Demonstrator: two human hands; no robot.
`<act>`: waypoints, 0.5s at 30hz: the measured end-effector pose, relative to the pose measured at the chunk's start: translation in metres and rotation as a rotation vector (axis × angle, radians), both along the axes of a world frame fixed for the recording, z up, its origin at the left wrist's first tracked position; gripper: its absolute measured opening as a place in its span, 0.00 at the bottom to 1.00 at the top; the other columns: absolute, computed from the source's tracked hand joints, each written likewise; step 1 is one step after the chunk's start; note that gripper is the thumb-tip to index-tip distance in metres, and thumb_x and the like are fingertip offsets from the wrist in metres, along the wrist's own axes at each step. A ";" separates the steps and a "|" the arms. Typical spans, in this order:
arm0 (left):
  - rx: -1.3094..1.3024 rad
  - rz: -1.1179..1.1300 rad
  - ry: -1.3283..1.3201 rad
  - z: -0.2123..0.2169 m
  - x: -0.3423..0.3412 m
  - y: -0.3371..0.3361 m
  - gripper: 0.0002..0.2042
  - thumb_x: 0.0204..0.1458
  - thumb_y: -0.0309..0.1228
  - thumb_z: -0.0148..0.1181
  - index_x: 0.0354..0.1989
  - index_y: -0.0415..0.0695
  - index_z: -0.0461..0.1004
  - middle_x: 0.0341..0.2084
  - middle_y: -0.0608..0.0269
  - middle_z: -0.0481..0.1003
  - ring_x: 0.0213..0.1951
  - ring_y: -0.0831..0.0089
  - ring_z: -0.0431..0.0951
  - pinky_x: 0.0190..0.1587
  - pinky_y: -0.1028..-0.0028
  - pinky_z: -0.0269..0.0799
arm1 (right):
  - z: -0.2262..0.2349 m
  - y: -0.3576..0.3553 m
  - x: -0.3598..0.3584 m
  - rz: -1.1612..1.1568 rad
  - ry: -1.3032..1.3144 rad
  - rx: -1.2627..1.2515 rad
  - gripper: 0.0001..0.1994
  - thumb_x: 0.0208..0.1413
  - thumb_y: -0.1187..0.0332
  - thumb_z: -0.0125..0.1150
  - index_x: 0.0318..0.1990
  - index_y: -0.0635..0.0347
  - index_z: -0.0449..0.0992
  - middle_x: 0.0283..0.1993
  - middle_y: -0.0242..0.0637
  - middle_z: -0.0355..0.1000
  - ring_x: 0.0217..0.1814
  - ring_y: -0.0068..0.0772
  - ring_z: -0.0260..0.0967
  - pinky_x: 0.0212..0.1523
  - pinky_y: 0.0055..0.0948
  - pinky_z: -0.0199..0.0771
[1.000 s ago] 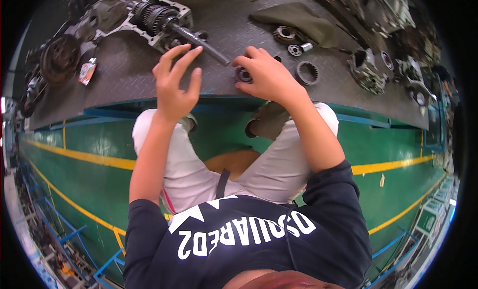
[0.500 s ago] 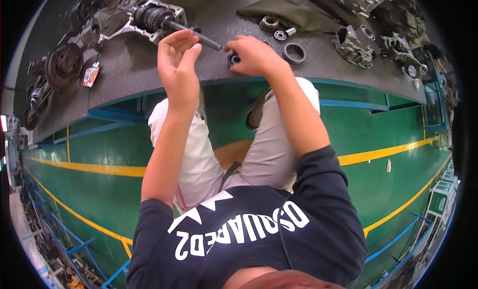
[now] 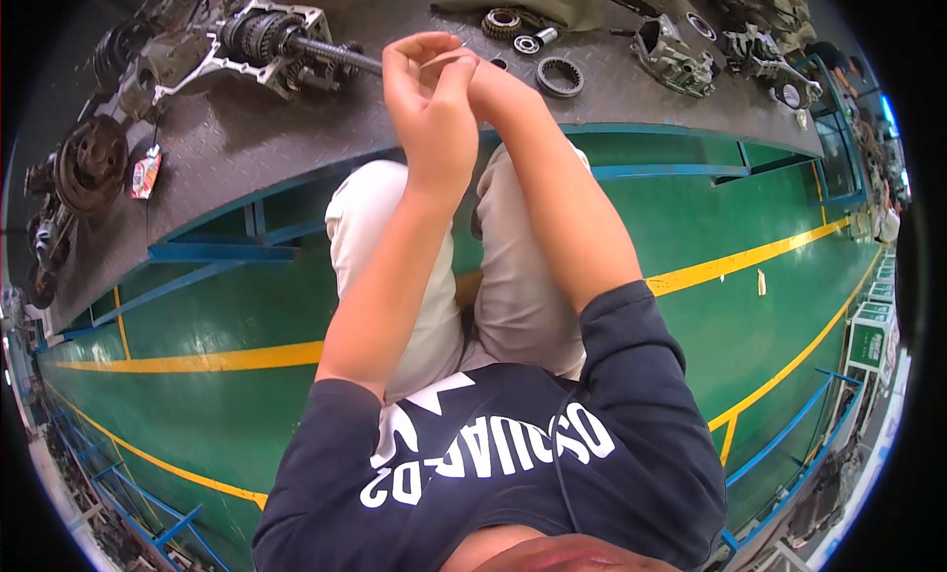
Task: The person assembles gears onto a transmission shaft by hand. They pick up and slide gear components onto the shaft one at a time, then handle a bearing and a final gear from the workbench before sliding them onto the end of the shaft.
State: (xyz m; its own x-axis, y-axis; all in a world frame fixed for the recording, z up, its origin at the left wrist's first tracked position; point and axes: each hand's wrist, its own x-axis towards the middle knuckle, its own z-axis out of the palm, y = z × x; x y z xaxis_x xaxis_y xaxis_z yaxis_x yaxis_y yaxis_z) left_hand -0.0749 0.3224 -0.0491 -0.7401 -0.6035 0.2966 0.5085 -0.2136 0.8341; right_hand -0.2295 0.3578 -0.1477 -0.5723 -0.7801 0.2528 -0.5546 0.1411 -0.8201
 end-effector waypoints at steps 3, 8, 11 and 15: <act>0.014 0.032 0.041 -0.008 -0.012 0.010 0.13 0.58 0.15 0.61 0.51 0.37 0.72 0.47 0.55 0.78 0.47 0.69 0.81 0.54 0.73 0.76 | -0.005 0.003 0.001 0.056 0.336 -0.040 0.15 0.53 0.67 0.69 0.48 0.54 0.85 0.49 0.41 0.85 0.49 0.43 0.81 0.51 0.38 0.81; -0.188 0.075 0.023 -0.011 -0.006 0.040 0.16 0.57 0.15 0.61 0.53 0.38 0.70 0.43 0.58 0.78 0.45 0.72 0.82 0.49 0.73 0.77 | 0.034 0.025 0.034 0.020 0.468 0.114 0.18 0.51 0.66 0.71 0.51 0.55 0.84 0.50 0.38 0.81 0.52 0.37 0.79 0.54 0.34 0.78; -0.492 0.233 0.289 -0.021 -0.016 0.042 0.17 0.49 0.15 0.59 0.49 0.39 0.72 0.44 0.53 0.75 0.40 0.63 0.81 0.47 0.66 0.74 | 0.078 0.025 0.063 -0.040 0.394 0.130 0.23 0.46 0.64 0.77 0.52 0.56 0.84 0.49 0.38 0.78 0.51 0.38 0.77 0.53 0.31 0.78; -0.702 0.408 0.377 -0.021 -0.019 0.026 0.15 0.50 0.15 0.59 0.47 0.39 0.73 0.42 0.55 0.76 0.38 0.66 0.81 0.47 0.67 0.74 | 0.081 0.023 0.080 -0.173 0.401 0.027 0.22 0.48 0.63 0.77 0.52 0.58 0.83 0.47 0.39 0.77 0.48 0.38 0.75 0.52 0.32 0.78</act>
State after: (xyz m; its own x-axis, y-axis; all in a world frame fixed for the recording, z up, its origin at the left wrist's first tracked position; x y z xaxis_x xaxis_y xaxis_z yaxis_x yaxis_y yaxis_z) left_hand -0.0941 0.3480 -0.0705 -0.2861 -0.3864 0.8768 0.7003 0.5402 0.4666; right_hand -0.1491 0.3808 -0.0671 -0.5559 -0.6905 0.4629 -0.7948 0.2786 -0.5391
